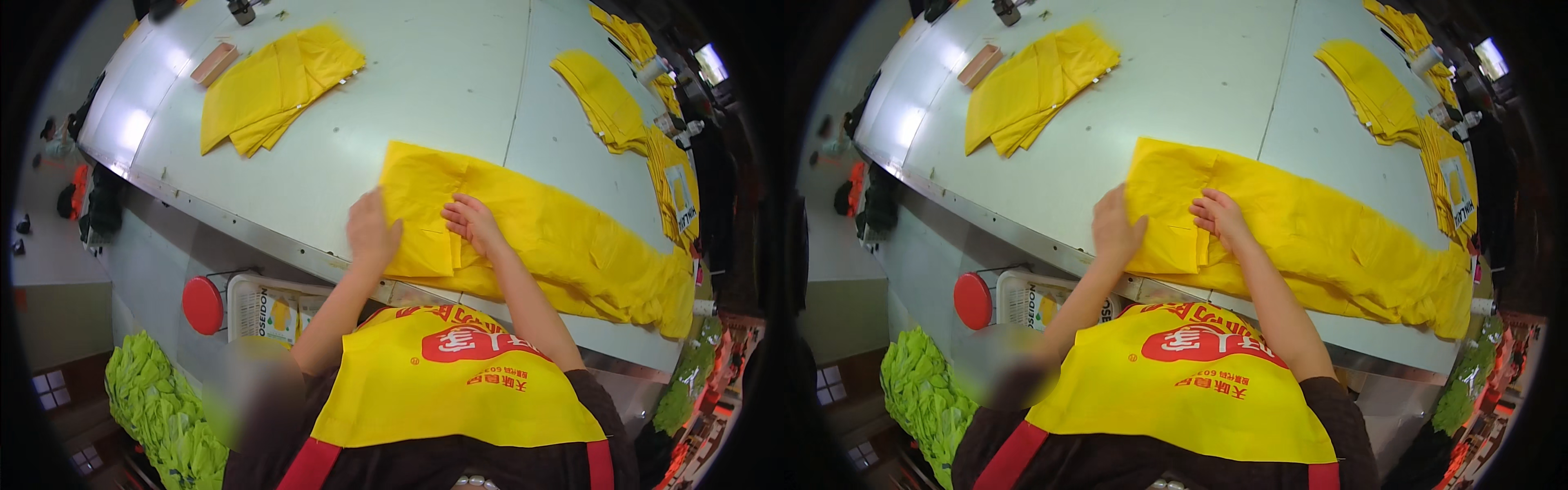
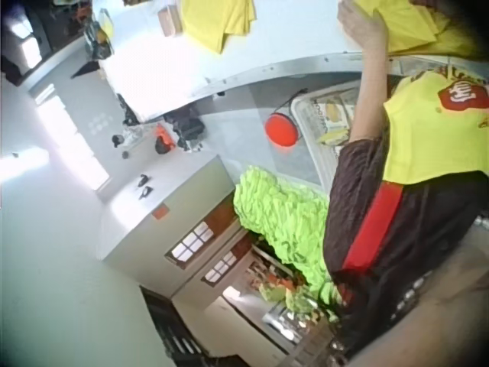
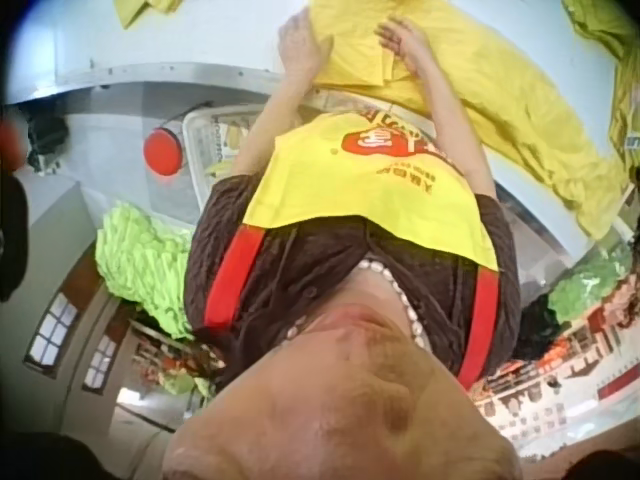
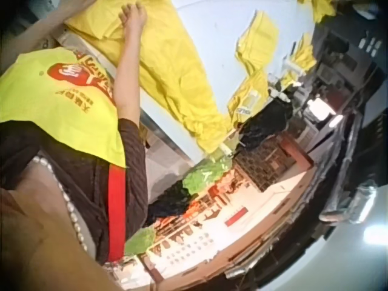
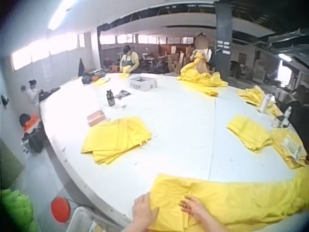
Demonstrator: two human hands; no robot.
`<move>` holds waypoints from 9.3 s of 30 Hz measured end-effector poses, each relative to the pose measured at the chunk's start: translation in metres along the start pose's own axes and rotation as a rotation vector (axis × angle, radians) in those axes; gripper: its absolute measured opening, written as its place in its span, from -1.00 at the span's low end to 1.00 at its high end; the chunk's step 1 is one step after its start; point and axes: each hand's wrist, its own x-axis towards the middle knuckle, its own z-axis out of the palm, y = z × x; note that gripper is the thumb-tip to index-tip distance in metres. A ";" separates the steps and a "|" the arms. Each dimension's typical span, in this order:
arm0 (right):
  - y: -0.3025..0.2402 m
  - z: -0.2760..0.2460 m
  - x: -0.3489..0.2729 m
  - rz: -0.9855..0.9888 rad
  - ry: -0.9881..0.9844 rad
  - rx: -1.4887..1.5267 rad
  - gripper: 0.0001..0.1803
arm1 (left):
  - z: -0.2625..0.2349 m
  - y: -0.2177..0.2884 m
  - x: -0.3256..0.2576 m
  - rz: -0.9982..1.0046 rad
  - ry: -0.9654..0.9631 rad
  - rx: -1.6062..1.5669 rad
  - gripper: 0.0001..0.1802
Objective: The person folds a yellow raincoat on a table, aligning edges and smoothing the fabric. They use shears to trim loose threads and then fold the garment into a compact rectangle, placing it with other folded items.
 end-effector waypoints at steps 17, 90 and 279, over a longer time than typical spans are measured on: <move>-0.032 0.097 -0.010 -0.084 -0.018 -0.627 -0.74 | -0.068 0.117 -0.080 0.274 -0.634 -0.753 -0.84; -0.019 -0.298 -0.234 -0.962 0.299 -1.469 -0.40 | 0.091 0.040 -0.042 0.135 -0.151 0.149 -0.56; -0.078 -0.284 -0.185 0.054 0.478 -0.271 -0.37 | -0.007 -0.145 0.282 -0.375 0.313 0.259 -0.68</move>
